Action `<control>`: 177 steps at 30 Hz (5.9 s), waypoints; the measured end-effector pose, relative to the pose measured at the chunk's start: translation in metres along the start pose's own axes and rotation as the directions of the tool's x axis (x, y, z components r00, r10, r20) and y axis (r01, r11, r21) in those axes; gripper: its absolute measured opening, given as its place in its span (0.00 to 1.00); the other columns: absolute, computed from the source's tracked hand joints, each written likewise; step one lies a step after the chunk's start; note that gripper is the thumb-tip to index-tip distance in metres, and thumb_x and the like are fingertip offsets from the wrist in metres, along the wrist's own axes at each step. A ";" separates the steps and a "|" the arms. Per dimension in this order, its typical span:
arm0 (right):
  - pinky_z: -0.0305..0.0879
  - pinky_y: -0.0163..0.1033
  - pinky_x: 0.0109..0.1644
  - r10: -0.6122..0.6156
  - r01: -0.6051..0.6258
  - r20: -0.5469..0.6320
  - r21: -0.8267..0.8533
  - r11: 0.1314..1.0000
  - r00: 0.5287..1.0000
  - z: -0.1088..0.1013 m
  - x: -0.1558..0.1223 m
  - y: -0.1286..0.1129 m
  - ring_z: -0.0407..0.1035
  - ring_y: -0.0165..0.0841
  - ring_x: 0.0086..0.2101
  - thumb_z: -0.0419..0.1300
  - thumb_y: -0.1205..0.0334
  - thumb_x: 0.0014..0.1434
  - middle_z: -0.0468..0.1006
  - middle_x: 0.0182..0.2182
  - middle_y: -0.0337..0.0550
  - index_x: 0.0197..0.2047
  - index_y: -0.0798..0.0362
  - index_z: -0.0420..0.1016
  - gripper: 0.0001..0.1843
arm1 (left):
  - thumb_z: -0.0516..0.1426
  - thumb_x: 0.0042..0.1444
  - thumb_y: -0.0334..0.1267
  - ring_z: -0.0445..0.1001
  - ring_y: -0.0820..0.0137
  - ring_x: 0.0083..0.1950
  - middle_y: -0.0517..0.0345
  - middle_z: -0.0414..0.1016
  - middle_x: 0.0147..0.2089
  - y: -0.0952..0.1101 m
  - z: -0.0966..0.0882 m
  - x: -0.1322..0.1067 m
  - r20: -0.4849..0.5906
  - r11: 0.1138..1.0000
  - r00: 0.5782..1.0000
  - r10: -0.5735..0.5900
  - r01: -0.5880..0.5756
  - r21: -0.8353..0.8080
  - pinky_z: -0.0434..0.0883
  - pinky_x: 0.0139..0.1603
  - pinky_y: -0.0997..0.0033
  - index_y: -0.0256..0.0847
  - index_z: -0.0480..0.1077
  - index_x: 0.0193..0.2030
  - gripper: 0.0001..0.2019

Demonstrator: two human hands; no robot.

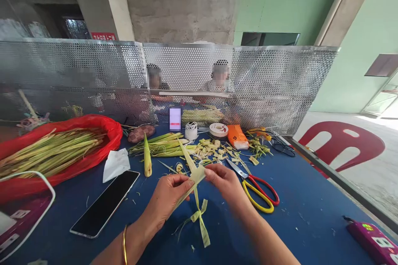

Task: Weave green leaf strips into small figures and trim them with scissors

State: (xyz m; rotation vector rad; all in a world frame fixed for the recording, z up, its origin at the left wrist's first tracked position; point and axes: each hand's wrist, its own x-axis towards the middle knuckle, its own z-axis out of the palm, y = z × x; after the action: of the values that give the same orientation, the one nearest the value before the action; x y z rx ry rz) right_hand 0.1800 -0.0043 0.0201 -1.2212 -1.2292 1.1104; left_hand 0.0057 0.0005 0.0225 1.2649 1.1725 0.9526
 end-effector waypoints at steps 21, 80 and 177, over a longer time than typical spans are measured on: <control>0.64 0.38 0.31 -0.022 0.070 -0.293 0.155 0.985 0.956 -0.002 -0.003 0.000 0.66 0.32 0.25 0.70 0.47 0.44 0.75 0.21 0.42 0.24 0.56 0.80 0.18 | 0.61 0.48 0.45 0.69 0.72 0.23 0.57 0.77 0.26 -0.005 -0.004 0.000 0.159 0.987 0.987 -0.027 0.002 0.158 0.65 0.29 0.72 0.38 0.75 0.28 0.11; 0.69 0.37 0.37 -0.749 0.646 0.267 -0.715 0.268 0.606 0.032 -0.034 0.018 0.74 0.35 0.33 0.55 0.68 0.64 0.79 0.36 0.47 0.46 0.54 0.73 0.09 | 0.65 0.42 0.41 0.71 0.72 0.30 0.53 0.76 0.28 -0.006 0.008 -0.006 -0.068 0.887 0.987 -0.148 0.102 -0.450 0.69 0.29 0.75 0.34 0.79 0.30 0.11; 0.67 0.39 0.34 -0.130 0.123 -0.108 -0.063 0.990 0.986 0.021 -0.017 0.008 0.70 0.34 0.28 0.68 0.58 0.46 0.76 0.25 0.39 0.36 0.53 0.71 0.15 | 0.60 0.48 0.36 0.71 0.71 0.30 0.54 0.77 0.28 0.005 0.009 -0.014 0.081 0.975 0.996 0.037 -0.018 -0.222 0.63 0.27 0.76 0.37 0.81 0.35 0.10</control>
State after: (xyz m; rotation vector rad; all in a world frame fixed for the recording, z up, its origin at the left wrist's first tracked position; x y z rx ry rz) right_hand 0.1586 -0.0200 0.0100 -1.2129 -1.2416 0.9086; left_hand 0.0122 -0.0146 0.0284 1.1336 0.9572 1.0107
